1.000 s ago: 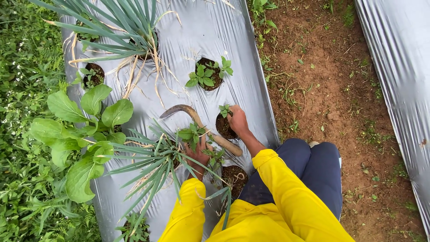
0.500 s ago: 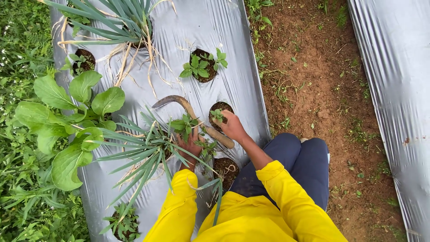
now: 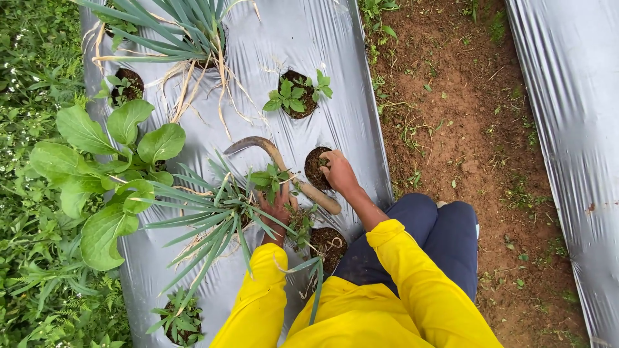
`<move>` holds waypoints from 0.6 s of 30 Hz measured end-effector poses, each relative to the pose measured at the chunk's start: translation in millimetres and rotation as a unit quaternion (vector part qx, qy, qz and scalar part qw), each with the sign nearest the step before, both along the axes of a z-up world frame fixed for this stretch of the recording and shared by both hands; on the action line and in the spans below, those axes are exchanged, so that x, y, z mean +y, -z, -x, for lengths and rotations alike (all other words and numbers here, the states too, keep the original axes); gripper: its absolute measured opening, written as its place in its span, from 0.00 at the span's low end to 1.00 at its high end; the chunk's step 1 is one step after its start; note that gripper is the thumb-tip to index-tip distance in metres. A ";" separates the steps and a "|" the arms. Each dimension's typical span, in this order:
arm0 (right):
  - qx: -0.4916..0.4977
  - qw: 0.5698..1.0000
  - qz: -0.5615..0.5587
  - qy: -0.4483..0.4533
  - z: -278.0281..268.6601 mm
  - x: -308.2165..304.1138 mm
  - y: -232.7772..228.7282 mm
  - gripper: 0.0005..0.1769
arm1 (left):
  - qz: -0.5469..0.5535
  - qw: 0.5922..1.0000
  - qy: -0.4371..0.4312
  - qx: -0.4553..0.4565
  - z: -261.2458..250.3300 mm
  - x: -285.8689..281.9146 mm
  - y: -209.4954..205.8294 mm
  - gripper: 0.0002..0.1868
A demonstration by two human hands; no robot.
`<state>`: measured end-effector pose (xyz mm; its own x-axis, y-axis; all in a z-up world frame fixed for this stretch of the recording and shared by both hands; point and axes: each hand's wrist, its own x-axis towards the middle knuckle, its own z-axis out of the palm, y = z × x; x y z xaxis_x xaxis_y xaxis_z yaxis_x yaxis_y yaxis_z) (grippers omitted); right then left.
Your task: The person uses a sickle to cut weeds in a garden bed and gathers them by hand. They then walk along a path between plastic-covered rows and kneel to pull weeds from around the base of plants.
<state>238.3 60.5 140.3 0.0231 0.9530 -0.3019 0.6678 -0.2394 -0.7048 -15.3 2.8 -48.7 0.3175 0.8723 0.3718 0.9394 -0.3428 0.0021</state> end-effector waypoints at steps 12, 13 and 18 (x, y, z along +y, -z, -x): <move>-0.018 0.999 0.002 0.034 -9.1 23.9 79.4 0.06 | 0.035 0.999 -0.020 -0.012 -6.6 -1.6 6.4 0.34; 0.015 0.999 -0.010 0.046 -4.0 18.2 52.0 0.07 | 0.033 0.999 -0.016 -0.021 -6.5 0.1 6.5 0.35; 0.106 0.993 -0.030 0.035 33.0 -15.7 -51.5 0.08 | -0.023 0.998 -0.044 -0.025 -17.0 3.4 8.1 0.35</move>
<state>205.3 44.9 191.9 0.0323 0.9678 -0.2498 0.4867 -0.2335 -0.8418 1.7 6.3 -56.8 0.2206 0.8772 0.4264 0.9648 -0.2603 0.0364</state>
